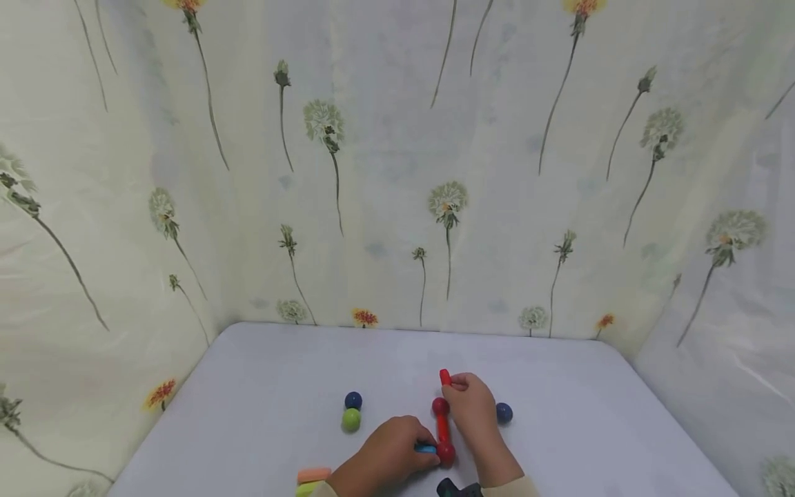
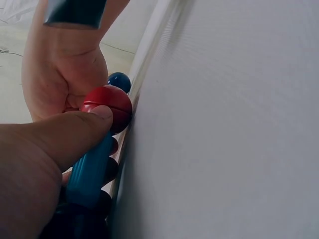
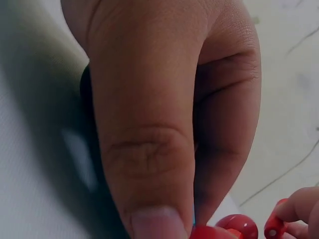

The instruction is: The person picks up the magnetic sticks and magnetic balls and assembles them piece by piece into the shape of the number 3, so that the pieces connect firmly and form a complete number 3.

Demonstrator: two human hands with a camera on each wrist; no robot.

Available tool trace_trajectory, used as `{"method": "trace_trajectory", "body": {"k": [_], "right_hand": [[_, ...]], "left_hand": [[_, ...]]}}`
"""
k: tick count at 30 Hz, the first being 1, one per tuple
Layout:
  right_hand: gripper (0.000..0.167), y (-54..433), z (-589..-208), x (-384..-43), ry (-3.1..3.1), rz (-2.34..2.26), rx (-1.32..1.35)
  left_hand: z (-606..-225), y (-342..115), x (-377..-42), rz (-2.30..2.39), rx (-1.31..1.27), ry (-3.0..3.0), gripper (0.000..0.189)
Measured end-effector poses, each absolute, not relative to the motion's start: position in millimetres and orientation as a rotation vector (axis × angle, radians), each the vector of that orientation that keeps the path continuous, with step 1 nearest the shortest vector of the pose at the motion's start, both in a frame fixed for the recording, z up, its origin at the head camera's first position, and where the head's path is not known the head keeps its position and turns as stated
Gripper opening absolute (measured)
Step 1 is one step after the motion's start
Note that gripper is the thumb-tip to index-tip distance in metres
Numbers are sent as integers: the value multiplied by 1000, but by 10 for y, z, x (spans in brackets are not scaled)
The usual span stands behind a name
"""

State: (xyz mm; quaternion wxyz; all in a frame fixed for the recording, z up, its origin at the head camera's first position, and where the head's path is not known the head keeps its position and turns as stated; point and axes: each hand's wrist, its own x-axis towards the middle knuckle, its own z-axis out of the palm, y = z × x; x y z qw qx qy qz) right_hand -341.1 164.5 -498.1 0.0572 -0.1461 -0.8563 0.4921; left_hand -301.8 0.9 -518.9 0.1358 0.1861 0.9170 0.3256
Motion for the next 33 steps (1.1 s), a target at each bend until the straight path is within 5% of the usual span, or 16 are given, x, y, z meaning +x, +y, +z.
{"method": "trace_trajectory", "body": {"k": [33], "right_hand": [[40, 1630, -5185, -3556, -2703, 1424, -408]], "left_hand": [[-5194, 26, -3068, 917, 521, 2640, 12]]}}
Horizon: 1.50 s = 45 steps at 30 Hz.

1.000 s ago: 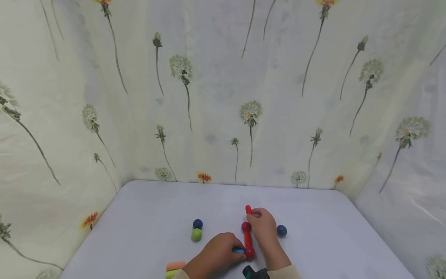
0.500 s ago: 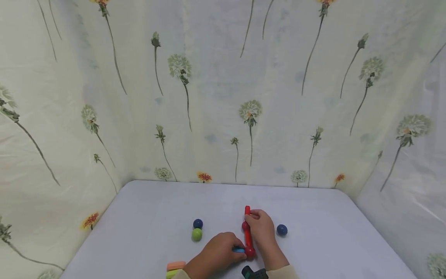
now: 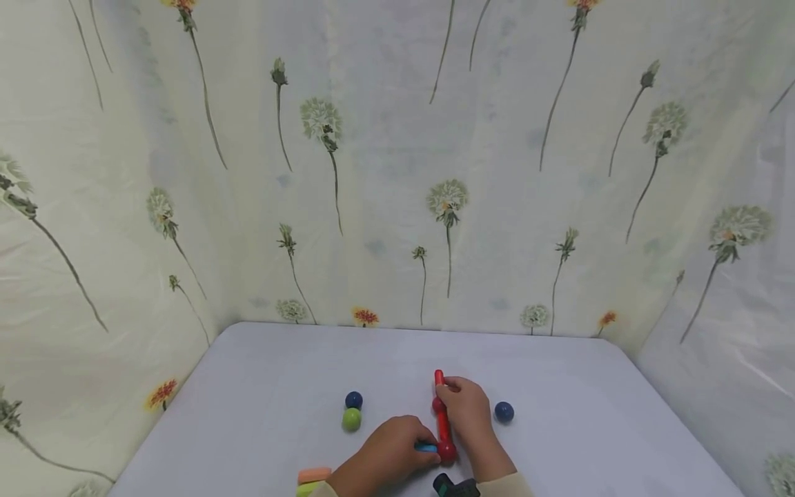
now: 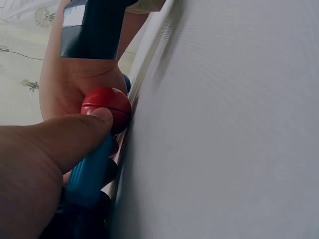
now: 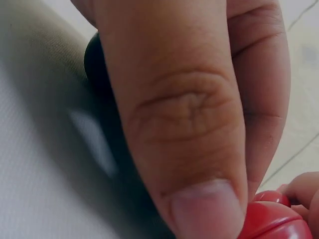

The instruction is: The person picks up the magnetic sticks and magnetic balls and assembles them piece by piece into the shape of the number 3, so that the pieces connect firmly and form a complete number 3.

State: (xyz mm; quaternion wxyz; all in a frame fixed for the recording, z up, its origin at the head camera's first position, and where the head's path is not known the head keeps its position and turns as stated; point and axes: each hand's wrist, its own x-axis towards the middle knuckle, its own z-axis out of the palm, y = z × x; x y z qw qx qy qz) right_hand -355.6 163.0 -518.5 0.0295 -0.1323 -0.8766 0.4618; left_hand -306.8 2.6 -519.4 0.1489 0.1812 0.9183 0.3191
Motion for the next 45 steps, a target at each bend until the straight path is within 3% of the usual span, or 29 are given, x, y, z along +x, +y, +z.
{"method": "trace_trajectory", "body": {"k": [22, 32, 45], "right_hand": [[35, 1660, -5264, -3561, -2646, 1455, -430], [47, 1637, -5259, -3565, -2605, 1510, -460], [40, 1719, -5089, -3374, -2557, 1152, -283]], "left_hand": [[-5233, 36, -3074, 889, 533, 2659, 15], [-5207, 12, -3086, 884, 551, 2679, 15], [-5224, 14, -3074, 952, 522, 2624, 12]]}}
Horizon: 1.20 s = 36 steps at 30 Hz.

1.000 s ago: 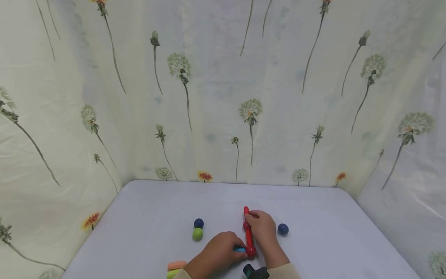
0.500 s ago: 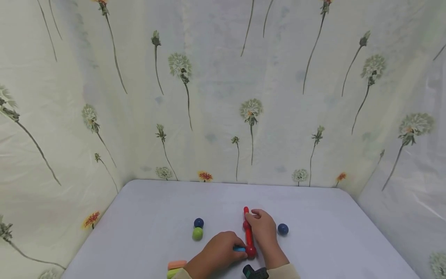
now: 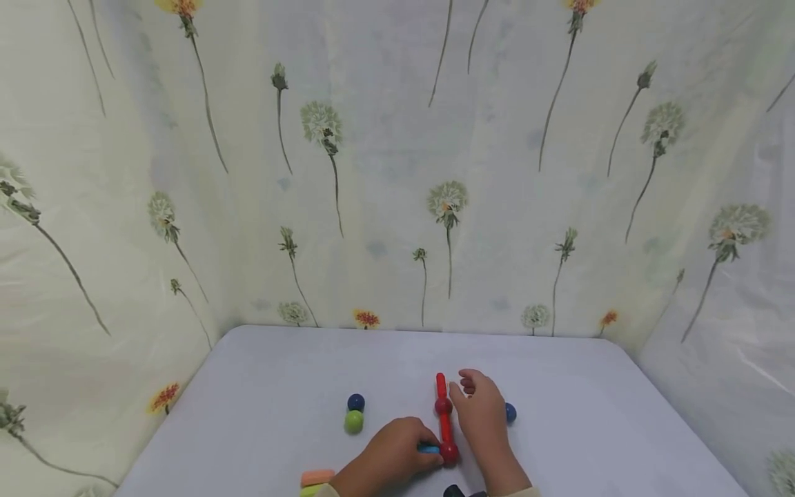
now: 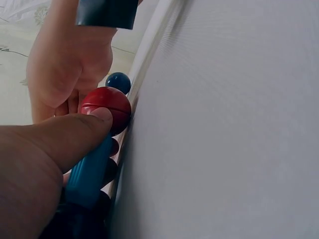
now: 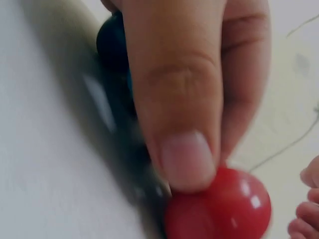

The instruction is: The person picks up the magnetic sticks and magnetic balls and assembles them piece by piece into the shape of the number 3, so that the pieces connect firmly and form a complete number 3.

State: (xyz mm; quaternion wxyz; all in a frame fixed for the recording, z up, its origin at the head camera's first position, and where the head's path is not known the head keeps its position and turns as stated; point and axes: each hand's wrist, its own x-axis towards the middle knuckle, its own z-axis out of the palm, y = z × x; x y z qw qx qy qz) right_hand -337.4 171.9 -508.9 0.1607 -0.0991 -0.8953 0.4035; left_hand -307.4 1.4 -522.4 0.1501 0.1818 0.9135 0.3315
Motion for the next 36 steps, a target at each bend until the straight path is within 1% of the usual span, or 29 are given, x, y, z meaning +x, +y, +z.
{"method": "trace_trajectory", "body": {"k": [7, 10, 15, 23, 25, 31, 36], "right_hand": [[37, 2019, -5096, -3260, -2515, 932, -320], [39, 2141, -5096, -3207, -2524, 895, -354], [52, 2325, -5112, -3150, -2631, 936, -404], [70, 2511, -5156, -3191, -2828, 1053, -427], [69, 2547, -5168, -3192, -2834, 1063, -418], [57, 2625, -5219, -3179, -2840, 1069, -398], [54, 2649, -5251, -3157, -2854, 1078, -438]], "left_hand": [[-5190, 41, -3027, 941, 455, 2635, 15], [-5192, 41, -3027, 934, 447, 2636, 17], [-5193, 22, -3059, 918, 468, 2649, 17], [-5167, -14, -3064, 923, 464, 2645, 18], [-5160, -8, -3063, 921, 477, 2658, 18], [-5186, 21, -3059, 908, 469, 2661, 18], [-5223, 30, -3047, 907, 471, 2652, 18]]}}
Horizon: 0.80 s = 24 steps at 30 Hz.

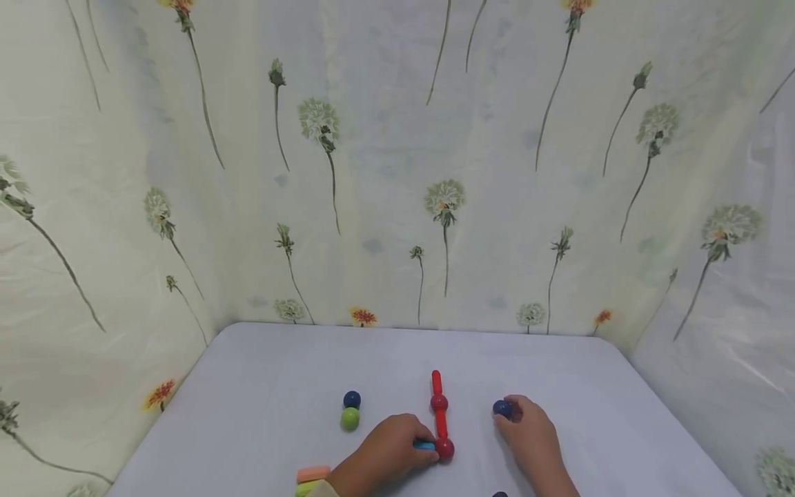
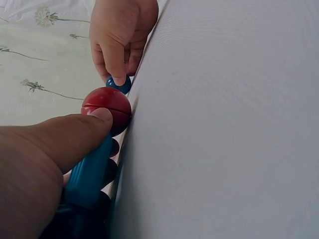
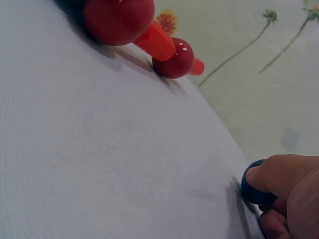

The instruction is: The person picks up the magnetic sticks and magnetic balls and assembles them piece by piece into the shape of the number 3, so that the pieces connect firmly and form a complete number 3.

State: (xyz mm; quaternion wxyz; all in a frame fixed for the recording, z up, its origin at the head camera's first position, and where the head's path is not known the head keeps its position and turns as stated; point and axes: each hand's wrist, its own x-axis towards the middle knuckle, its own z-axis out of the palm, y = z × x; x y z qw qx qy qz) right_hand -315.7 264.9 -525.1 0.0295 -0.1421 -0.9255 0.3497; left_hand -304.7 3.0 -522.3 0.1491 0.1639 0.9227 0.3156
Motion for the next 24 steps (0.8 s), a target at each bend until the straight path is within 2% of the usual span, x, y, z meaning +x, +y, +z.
{"method": "trace_trajectory", "body": {"k": [12, 24], "right_hand": [[47, 2627, -5235, -3201, -2826, 1106, -356], [42, 2411, -5180, -3468, -2914, 1163, -206]], "left_hand": [[-5196, 40, -3044, 924, 438, 2628, 19], [-5213, 39, -3026, 949, 434, 2608, 17]]}}
